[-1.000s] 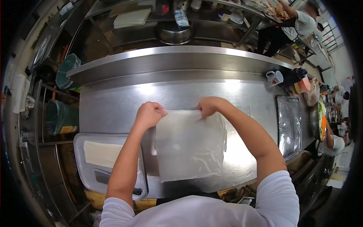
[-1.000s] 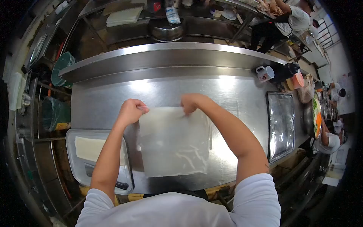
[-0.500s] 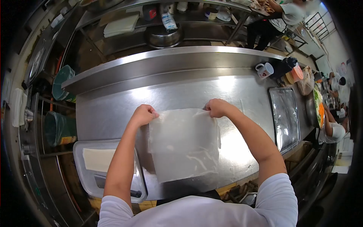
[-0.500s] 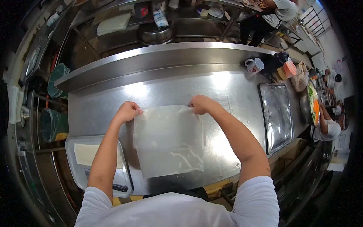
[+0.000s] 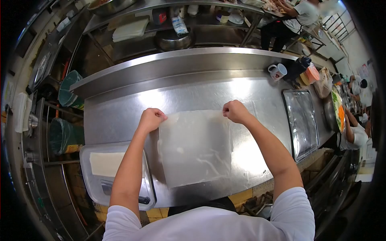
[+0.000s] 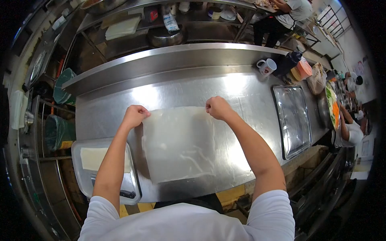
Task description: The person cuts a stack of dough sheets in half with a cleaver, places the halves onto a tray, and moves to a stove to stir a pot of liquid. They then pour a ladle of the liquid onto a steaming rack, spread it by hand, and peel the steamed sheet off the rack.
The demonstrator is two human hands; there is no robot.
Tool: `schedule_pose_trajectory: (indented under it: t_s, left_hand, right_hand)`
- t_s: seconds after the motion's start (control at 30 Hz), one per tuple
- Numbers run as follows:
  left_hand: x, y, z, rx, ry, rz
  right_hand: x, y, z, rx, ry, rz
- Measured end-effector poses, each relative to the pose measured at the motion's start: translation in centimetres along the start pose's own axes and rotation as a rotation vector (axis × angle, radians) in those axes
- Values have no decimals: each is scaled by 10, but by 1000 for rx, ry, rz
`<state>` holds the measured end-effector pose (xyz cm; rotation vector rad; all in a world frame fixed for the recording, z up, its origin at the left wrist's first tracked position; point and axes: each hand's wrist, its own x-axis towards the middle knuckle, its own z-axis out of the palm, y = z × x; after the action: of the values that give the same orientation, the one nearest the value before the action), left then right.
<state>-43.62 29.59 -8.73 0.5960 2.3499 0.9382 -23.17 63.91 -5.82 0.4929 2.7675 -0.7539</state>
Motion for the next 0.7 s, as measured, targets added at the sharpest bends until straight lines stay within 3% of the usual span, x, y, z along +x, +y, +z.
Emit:
schedule_pose_trajectory:
  t_s: [0.33, 0.43, 0.53, 0.6, 0.7]
  left_hand:
    - [-78, 15, -10, -102, 147, 60]
    - [-118, 9, -11, 79, 220, 246]
    - [-158, -21, 5, 219, 260, 444]
    - [-184, -45, 25, 245, 193, 466]
    - [-213, -44, 33, 242, 184, 422]
  right_hand:
    - [-79, -26, -11, 94, 254, -27]
    - [-115, -28, -4, 128, 318, -30]
    - [-151, -12, 29, 117, 321, -52]
    - [-178, -4, 53, 37, 154, 15]
    - [-201, -11, 71, -25, 68, 102]
